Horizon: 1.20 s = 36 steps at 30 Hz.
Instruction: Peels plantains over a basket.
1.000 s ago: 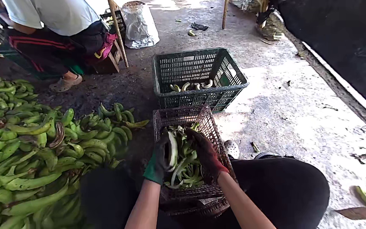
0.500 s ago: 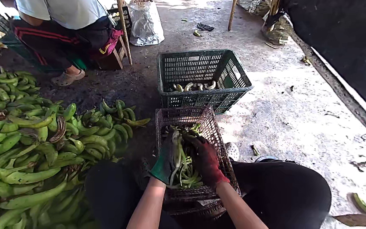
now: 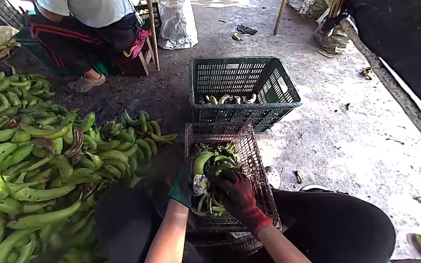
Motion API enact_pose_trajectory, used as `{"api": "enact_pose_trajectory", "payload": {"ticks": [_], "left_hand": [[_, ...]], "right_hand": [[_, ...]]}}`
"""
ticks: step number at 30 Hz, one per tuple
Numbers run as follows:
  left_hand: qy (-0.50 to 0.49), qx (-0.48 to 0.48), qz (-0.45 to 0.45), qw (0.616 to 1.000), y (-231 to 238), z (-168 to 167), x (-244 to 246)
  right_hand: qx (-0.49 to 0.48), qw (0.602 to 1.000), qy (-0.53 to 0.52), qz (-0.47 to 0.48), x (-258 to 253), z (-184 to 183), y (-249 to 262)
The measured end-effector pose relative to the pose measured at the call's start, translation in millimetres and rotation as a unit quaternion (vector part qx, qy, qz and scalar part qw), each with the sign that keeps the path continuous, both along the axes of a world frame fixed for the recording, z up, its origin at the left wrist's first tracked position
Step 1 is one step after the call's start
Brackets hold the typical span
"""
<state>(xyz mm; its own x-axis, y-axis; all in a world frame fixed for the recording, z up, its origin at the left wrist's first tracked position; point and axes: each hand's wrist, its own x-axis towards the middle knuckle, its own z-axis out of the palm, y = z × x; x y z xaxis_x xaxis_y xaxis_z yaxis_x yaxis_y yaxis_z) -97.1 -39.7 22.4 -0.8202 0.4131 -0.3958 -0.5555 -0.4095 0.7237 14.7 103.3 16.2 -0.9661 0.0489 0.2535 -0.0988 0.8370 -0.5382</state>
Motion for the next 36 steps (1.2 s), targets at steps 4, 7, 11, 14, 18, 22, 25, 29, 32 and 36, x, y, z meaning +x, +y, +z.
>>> {"api": "enact_pose_trajectory", "payload": {"ticks": [4, 7, 11, 14, 18, 22, 25, 29, 32, 36], "left_hand": [[-0.012, -0.017, 0.003, 1.000, 8, 4, 11], [-0.042, -0.012, 0.019, 0.999, 1, 8, 12], [0.005, -0.090, 0.036, 0.995, 0, -4, 2], [0.033, -0.098, -0.005, 0.995, 3, -9, 0], [-0.012, -0.044, -0.030, 0.999, 15, -11, 9], [-0.021, -0.077, -0.016, 0.997, 12, -2, 8], [-0.018, -0.112, 0.015, 0.993, 15, 3, 4], [0.007, -0.118, 0.065, 0.991, 48, 29, -35], [0.222, -0.296, 0.018, 0.929, 93, 63, -107], [0.280, -0.578, 0.000, 0.766, 148, 98, -162]], "right_hand": [[-0.220, 0.950, -0.169, -0.144, -38, -16, 7], [-0.394, 0.888, -0.131, -0.197, -35, -31, 19], [-0.332, 0.931, -0.134, -0.073, 2, -14, 22], [-0.216, 0.969, -0.120, -0.006, 12, -9, 9], [-0.180, 0.958, -0.057, -0.214, -10, -24, 6], [-0.391, 0.888, 0.015, -0.243, -11, -35, 16], [-0.457, 0.872, -0.022, -0.176, 9, -23, 21], [-0.498, 0.843, -0.099, -0.178, 34, -8, 30], [-0.543, 0.820, -0.072, -0.168, 38, -9, 36], [-0.568, 0.800, -0.012, -0.192, 43, 8, 49]]}}
